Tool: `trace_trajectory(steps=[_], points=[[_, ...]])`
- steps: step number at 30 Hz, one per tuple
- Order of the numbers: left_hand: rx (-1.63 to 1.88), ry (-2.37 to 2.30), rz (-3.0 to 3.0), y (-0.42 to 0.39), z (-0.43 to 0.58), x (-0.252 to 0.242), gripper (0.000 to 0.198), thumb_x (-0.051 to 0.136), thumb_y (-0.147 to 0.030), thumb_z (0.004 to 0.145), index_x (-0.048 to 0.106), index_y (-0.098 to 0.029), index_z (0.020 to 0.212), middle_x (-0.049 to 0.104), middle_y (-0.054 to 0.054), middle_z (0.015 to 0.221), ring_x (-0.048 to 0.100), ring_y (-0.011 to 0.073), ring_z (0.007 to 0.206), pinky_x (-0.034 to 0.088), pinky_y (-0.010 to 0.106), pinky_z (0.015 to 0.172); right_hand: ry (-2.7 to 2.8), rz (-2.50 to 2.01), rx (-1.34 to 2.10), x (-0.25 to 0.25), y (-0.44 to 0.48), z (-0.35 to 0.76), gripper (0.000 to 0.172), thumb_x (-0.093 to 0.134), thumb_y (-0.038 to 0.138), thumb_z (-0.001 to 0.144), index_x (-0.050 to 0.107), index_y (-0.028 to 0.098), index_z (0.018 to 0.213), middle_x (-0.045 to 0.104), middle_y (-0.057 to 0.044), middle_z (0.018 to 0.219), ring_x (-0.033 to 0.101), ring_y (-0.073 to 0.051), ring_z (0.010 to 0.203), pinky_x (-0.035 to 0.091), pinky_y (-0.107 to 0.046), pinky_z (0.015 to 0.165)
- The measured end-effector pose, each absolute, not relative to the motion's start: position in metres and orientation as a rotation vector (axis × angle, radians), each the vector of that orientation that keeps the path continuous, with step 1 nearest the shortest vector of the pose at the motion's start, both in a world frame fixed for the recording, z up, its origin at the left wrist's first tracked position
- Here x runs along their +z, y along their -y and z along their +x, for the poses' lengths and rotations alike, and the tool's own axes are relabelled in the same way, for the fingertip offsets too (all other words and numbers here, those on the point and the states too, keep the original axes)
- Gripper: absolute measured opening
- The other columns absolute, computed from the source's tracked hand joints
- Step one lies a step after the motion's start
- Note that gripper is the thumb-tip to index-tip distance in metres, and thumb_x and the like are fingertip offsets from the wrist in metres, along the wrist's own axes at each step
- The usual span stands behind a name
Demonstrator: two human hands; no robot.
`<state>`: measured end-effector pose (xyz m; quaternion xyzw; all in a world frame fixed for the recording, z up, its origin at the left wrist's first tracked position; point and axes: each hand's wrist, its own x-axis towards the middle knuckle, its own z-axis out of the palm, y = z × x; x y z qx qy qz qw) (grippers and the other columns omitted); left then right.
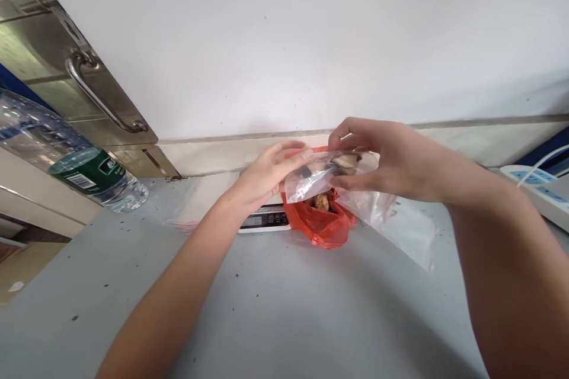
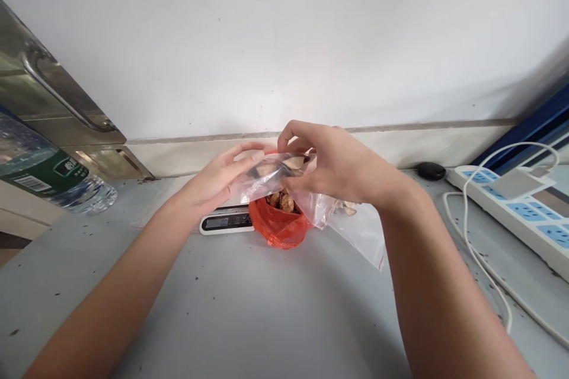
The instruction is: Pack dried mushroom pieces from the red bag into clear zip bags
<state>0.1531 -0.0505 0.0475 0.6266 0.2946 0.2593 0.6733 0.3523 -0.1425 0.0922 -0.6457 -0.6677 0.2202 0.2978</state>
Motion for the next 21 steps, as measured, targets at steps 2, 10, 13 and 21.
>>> trace_trajectory(steps=[2,10,13,21], points=[[0.632,-0.655,1.421,0.050,0.149,0.049,0.042,0.077,-0.030,0.097,0.062,-0.020,0.135,0.074,0.013,0.139,0.073,0.0262,0.123,0.058,0.042,0.104,1.766,-1.651,0.562,0.093,0.143,0.349,0.040,0.083,0.042,0.065,0.067,0.028,0.099,0.076,-0.004,0.112,0.070,-0.031,0.108,0.055,-0.038,0.083],[0.785,-0.738,1.497,0.029,0.117,0.065,0.083,0.089,-0.029,0.080,0.053,-0.031,0.154,0.079,0.004,0.109,0.073,0.0214,0.106,0.057,0.034,0.093,1.313,-1.766,0.876,0.089,0.138,0.360,0.058,0.090,0.066,0.059,0.075,0.021,0.093,0.070,-0.007,0.084,0.065,-0.024,0.076,0.054,-0.035,0.067],[0.752,-0.813,1.542,0.021,0.101,0.068,0.082,0.087,-0.026,0.079,0.055,-0.034,0.153,0.075,0.000,0.096,0.071,0.0194,0.098,0.055,0.033,0.089,1.406,-1.555,1.144,0.087,0.136,0.360,0.057,0.093,0.069,0.053,0.063,0.021,0.059,0.060,-0.005,0.067,0.059,-0.018,0.065,0.051,-0.033,0.061],[0.580,-1.192,1.870,0.012,0.078,0.069,0.056,0.073,-0.028,0.072,0.067,-0.028,0.128,0.071,0.005,0.108,0.069,0.0252,0.104,0.054,0.039,0.089,1.448,-1.496,1.441,0.066,0.119,0.335,0.047,0.100,0.053,0.051,0.074,0.016,0.063,0.070,-0.006,0.068,0.064,-0.016,0.067,0.055,-0.031,0.070]])
